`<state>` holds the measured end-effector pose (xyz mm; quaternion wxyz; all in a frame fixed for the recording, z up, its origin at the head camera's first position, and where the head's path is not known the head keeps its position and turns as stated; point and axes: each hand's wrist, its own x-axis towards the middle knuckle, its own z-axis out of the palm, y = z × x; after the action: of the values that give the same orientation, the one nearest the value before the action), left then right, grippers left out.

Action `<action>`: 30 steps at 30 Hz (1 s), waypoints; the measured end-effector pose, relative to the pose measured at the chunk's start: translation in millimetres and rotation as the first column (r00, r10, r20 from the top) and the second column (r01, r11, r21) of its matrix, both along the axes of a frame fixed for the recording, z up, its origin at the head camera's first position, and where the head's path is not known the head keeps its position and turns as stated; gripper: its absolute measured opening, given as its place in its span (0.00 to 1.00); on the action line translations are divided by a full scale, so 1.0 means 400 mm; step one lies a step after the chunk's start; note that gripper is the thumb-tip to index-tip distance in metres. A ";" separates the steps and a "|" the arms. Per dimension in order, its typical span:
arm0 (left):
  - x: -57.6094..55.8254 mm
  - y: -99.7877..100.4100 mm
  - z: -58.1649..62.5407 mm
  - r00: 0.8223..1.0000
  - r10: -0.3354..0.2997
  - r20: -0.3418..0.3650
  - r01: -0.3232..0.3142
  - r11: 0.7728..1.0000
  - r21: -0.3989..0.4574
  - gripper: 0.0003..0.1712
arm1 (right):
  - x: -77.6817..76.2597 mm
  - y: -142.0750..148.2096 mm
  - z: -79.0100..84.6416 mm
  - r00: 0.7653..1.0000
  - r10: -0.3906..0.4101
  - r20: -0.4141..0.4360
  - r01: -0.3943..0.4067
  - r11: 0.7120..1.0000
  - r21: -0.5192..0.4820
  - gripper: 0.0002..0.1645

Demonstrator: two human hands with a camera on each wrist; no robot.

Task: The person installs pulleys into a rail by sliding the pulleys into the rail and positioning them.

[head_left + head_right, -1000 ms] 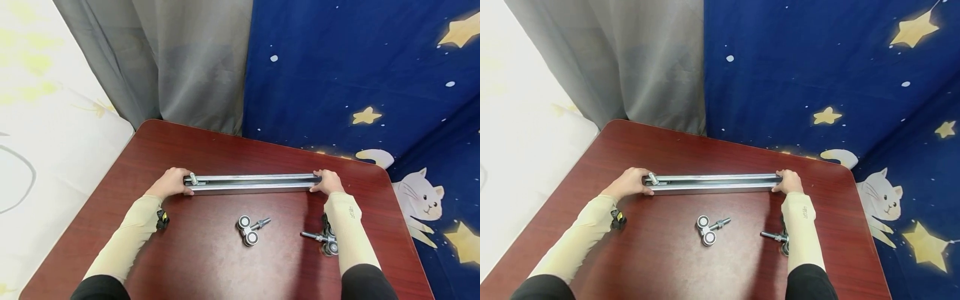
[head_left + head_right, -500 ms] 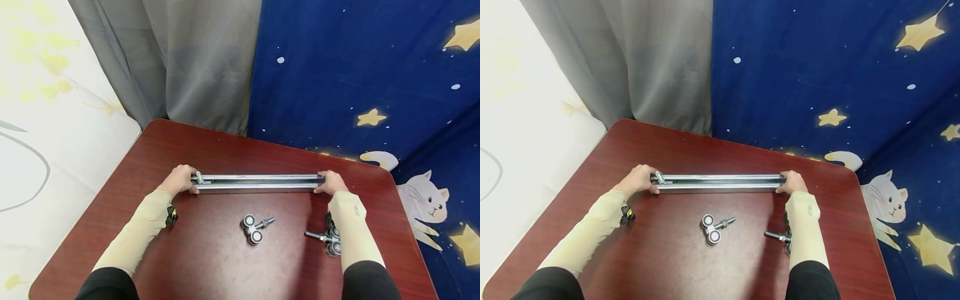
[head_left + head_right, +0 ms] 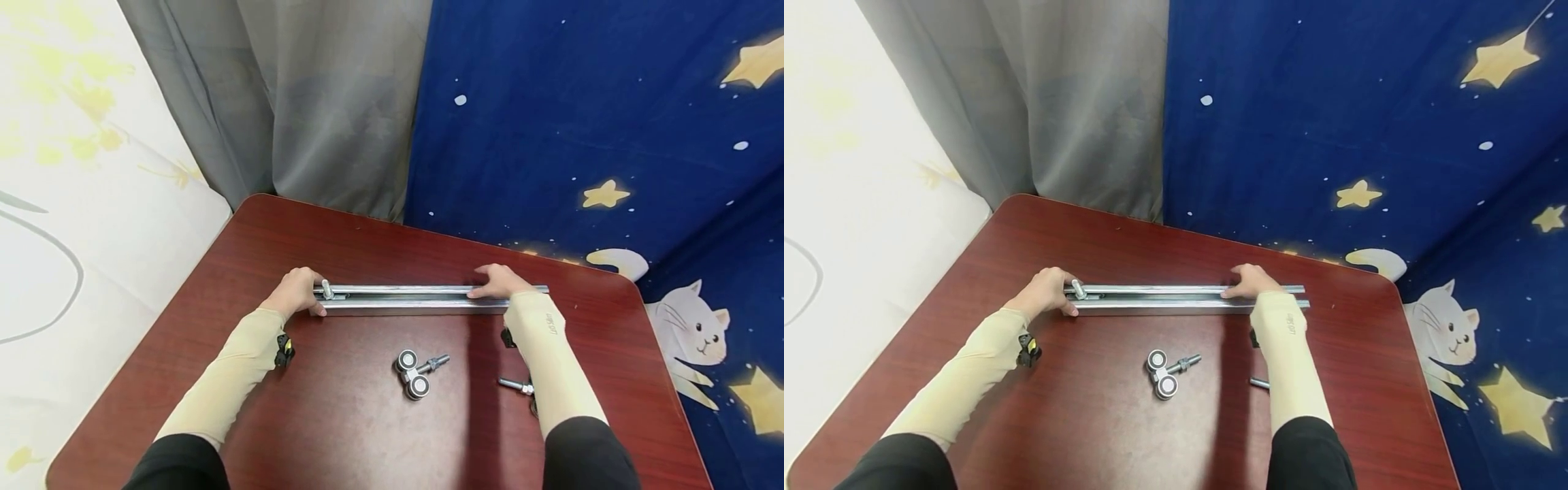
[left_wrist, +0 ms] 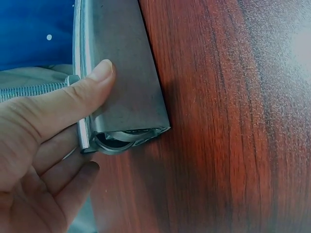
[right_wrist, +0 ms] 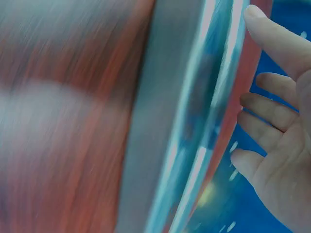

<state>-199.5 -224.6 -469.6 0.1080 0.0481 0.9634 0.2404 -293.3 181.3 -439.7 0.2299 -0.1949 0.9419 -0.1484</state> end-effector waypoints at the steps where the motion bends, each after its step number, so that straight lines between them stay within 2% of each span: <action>1: 0.000 0.001 -0.001 1.000 0.008 0.007 -0.009 1.000 0.004 0.30 | -0.001 -0.023 0.003 1.000 0.016 0.003 -0.016 1.000 -0.008 0.43; 8: -0.004 0.005 -0.003 0.999 0.028 0.041 -0.028 1.000 0.013 0.32 | -0.005 -0.177 0.016 0.992 0.123 -0.026 -0.125 0.990 -0.070 0.37; 14: -0.005 0.003 -0.002 0.999 0.032 0.043 -0.033 0.999 0.005 0.32 | 0.023 -0.320 0.042 0.970 0.239 -0.047 -0.242 0.966 -0.085 0.33; 20: -0.002 0.004 -0.005 0.997 0.045 0.059 -0.046 0.999 0.019 0.35 | 0.055 -0.422 0.053 0.939 0.341 -0.053 -0.343 0.938 -0.048 0.31; 26: -0.001 0.001 0.000 0.997 0.044 0.059 -0.045 0.999 0.030 0.31 | 0.080 -0.498 0.066 0.891 0.447 -0.084 -0.450 0.892 -0.029 0.31; 30: -0.004 0.002 0.002 0.997 0.042 0.066 -0.044 0.999 0.032 0.33 | 0.098 -0.536 0.078 0.859 0.501 -0.107 -0.506 0.862 -0.025 0.31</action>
<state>-201.0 -223.6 -468.7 0.1333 0.0212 0.9561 0.2602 -254.0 -33.1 -408.7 0.2098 -0.4469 0.8641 -0.0982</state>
